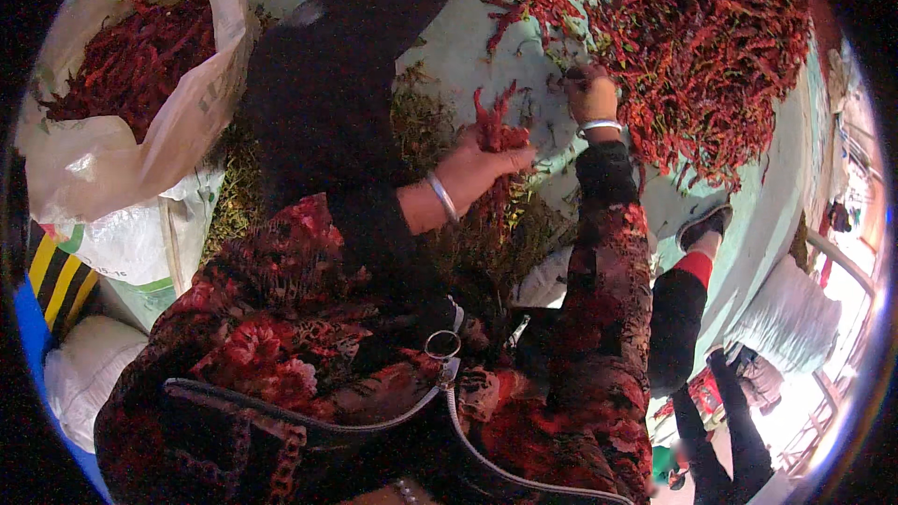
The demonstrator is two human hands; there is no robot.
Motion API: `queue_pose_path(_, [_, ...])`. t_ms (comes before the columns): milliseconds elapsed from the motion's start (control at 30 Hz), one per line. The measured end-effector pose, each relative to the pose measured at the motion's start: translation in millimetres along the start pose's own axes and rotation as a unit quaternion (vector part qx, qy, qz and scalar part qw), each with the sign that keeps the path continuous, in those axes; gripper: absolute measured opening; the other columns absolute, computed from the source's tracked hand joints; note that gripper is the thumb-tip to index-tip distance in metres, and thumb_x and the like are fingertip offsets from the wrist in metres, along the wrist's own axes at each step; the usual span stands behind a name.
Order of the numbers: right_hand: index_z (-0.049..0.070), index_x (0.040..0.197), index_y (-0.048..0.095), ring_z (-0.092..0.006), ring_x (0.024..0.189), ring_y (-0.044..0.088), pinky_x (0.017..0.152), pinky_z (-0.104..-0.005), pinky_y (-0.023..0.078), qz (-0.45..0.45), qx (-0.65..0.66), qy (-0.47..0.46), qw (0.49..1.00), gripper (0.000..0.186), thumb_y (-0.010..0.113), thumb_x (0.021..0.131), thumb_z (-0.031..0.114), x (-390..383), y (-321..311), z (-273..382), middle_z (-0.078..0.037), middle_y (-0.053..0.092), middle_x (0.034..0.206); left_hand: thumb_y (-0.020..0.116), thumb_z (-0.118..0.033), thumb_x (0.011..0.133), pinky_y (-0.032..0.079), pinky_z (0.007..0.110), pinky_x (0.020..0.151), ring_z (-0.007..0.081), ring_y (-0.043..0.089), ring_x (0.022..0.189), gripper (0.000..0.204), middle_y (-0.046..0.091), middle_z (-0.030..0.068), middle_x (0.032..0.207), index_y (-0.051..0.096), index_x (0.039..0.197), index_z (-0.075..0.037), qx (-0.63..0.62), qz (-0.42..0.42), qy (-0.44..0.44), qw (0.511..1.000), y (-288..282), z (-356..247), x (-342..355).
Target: The person sits on the floor and removes stems from dried red chili peppers by hand, placing the de-stemmed peppers into a white sack. The person repeatedly picks peppers from a pile, pulls off the stems, and drops the peppers into the sack.
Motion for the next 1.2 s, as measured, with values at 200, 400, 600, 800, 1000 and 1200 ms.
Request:
queue_pose_path(200, [-0.002, 0.081, 0.057, -0.0072, 0.056, 0.051, 0.049, -0.0196, 0.039, -0.079, 0.368, 0.241, 0.895, 0.018, 0.063, 0.073, 0.012, -70, -20, 40, -0.003, 0.058, 0.068, 0.065, -0.016, 0.07, 0.042, 0.027, 0.064, 0.0114, 0.053, 0.07, 0.021, 0.059, 0.0029, 0.08, 0.06, 0.085, -0.002, -0.037, -0.06, 0.005, 0.998, -9, 19, 22])
queue_pose_path(400, [-0.001, 0.083, 0.058, -0.0061, 0.061, 0.05, 0.055, -0.0185, 0.04, -0.138, 0.424, 0.185, 0.876, 0.013, 0.061, 0.073, 0.006, -107, -19, 96, -0.001, 0.058, 0.071, 0.067, -0.016, 0.068, 0.041, 0.027, 0.063, 0.0108, 0.052, 0.07, 0.023, 0.059, 0.0015, 0.079, 0.06, 0.085, -0.003, -0.045, -0.013, 0.007, 0.999, 2, 22, 31])
queue_pose_path(600, [-0.002, 0.085, 0.058, -0.0047, 0.061, 0.045, 0.055, -0.018, 0.038, -0.081, 0.38, 0.247, 0.888, 0.016, 0.06, 0.075, 0.01, -112, -38, 98, 0.002, 0.055, 0.07, 0.064, -0.011, 0.066, 0.042, 0.026, 0.065, 0.0094, 0.052, 0.071, 0.02, 0.059, 0.0022, 0.079, 0.059, 0.083, -0.002, 0.146, 0.001, 0.048, 0.988, 2, 12, 20])
queue_pose_path(800, [0.001, 0.075, 0.054, -0.018, 0.05, 0.048, 0.05, -0.0261, 0.039, -0.113, 0.107, 0.136, 0.978, 0.012, 0.058, 0.076, 0.012, -108, -40, 112, -0.01, 0.052, 0.058, 0.063, -0.007, 0.065, 0.043, 0.028, 0.065, 0.0107, 0.054, 0.071, 0.017, 0.06, 0.0034, 0.077, 0.058, 0.08, -0.003, 0.137, 0.12, 0.012, 0.983, 9, 8, 16])
queue_pose_path(1000, [0.008, 0.079, 0.058, -0.0341, 0.058, 0.053, 0.048, -0.0376, 0.041, -0.027, -0.13, 0.184, 0.974, 0.019, 0.051, 0.079, 0.027, -123, 5, 34, -0.014, 0.054, 0.061, 0.06, -0.008, 0.069, 0.043, 0.028, 0.061, 0.011, 0.053, 0.067, 0.013, 0.057, 0.005, 0.071, 0.056, 0.08, -0.002, 0.101, 0.49, 0.107, 0.859, 47, -15, -55])
queue_pose_path(1200, [-0.002, 0.082, 0.058, -0.025, 0.062, 0.058, 0.058, -0.0329, 0.045, 0.025, 0.114, 0.159, 0.98, 0.035, 0.063, 0.069, 0.031, -89, 24, 61, -0.017, 0.059, 0.069, 0.064, -0.009, 0.068, 0.041, 0.025, 0.071, 0.0071, 0.049, 0.075, 0.019, 0.054, -0.0001, 0.077, 0.053, 0.083, -0.001, 0.071, 0.393, -0.006, 0.917, 30, -13, -50])
Point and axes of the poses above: each hand's wrist, its own x-axis towards the middle knuckle, its own y-axis out of the palm, z = x × y, the point moved 3 cm from there along x, towards the middle knuckle
